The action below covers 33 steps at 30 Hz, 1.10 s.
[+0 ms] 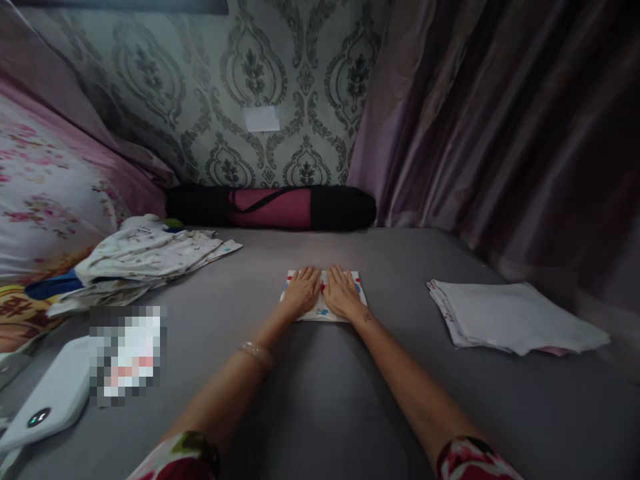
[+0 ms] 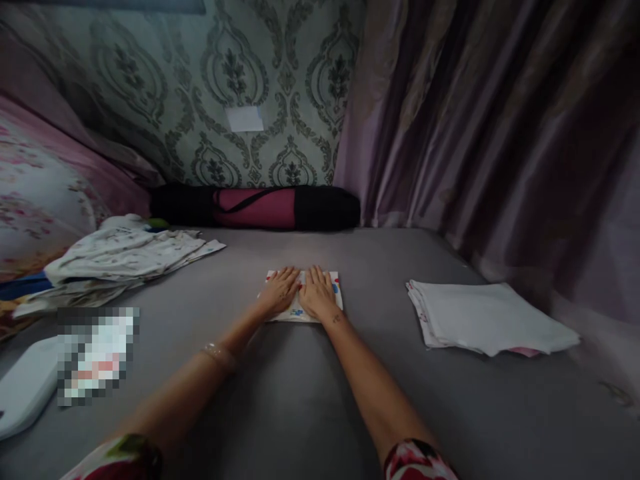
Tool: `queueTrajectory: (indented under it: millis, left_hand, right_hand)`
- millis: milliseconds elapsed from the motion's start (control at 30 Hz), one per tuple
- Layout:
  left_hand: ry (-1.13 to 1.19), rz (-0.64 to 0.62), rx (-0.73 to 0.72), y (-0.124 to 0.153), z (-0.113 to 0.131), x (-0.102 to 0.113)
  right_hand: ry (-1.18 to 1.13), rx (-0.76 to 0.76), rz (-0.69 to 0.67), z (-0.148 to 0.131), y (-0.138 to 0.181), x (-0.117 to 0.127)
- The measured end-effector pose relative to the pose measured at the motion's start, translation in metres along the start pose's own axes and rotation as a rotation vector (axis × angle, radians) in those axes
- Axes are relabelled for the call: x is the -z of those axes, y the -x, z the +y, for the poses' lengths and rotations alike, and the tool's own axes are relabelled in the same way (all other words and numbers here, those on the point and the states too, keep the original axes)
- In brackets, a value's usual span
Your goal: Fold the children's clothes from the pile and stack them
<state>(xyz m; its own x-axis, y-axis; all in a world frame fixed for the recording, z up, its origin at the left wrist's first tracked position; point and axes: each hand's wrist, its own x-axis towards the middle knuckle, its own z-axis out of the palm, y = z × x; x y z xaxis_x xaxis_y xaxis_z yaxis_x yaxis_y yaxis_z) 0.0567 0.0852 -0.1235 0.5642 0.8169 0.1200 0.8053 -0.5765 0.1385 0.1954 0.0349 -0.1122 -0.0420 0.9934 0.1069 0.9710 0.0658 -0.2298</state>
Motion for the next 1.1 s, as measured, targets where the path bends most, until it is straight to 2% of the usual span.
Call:
queueTrajectory:
  millis: [133, 267, 433, 533, 667, 800, 933, 1100]
  left_hand:
    - [0.018, -0.013, 0.004, 0.002, 0.001, -0.007]
    - [0.029, -0.044, 0.004, 0.004, 0.000, 0.000]
    - [0.044, 0.005, 0.127, 0.008, -0.017, 0.004]
    - [0.100, -0.028, 0.183, 0.009, -0.028, -0.004]
    - [0.127, -0.028, 0.177, 0.007, -0.032, -0.010]
    - [0.199, -0.029, 0.195, 0.008, -0.036, -0.004]
    - [0.362, 0.084, 0.293, 0.016, -0.044, 0.002]
    - [0.575, 0.175, 0.354, 0.029, -0.052, 0.006]
  right_hand:
    - [-0.004, -0.017, -0.015, 0.001, 0.002, -0.008]
    - [-0.058, -0.007, -0.100, 0.011, -0.003, -0.002]
    - [0.036, -0.096, 0.029, 0.033, 0.000, 0.008]
    - [0.057, -0.138, -0.006, 0.043, 0.003, 0.002]
    - [0.058, -0.140, -0.043, 0.047, 0.001, -0.005]
    - [0.043, -0.147, -0.057, 0.046, 0.000, 0.001]
    - [0.044, -0.098, -0.019, 0.033, -0.002, 0.008]
    - [0.048, -0.079, -0.015, 0.017, -0.005, -0.004]
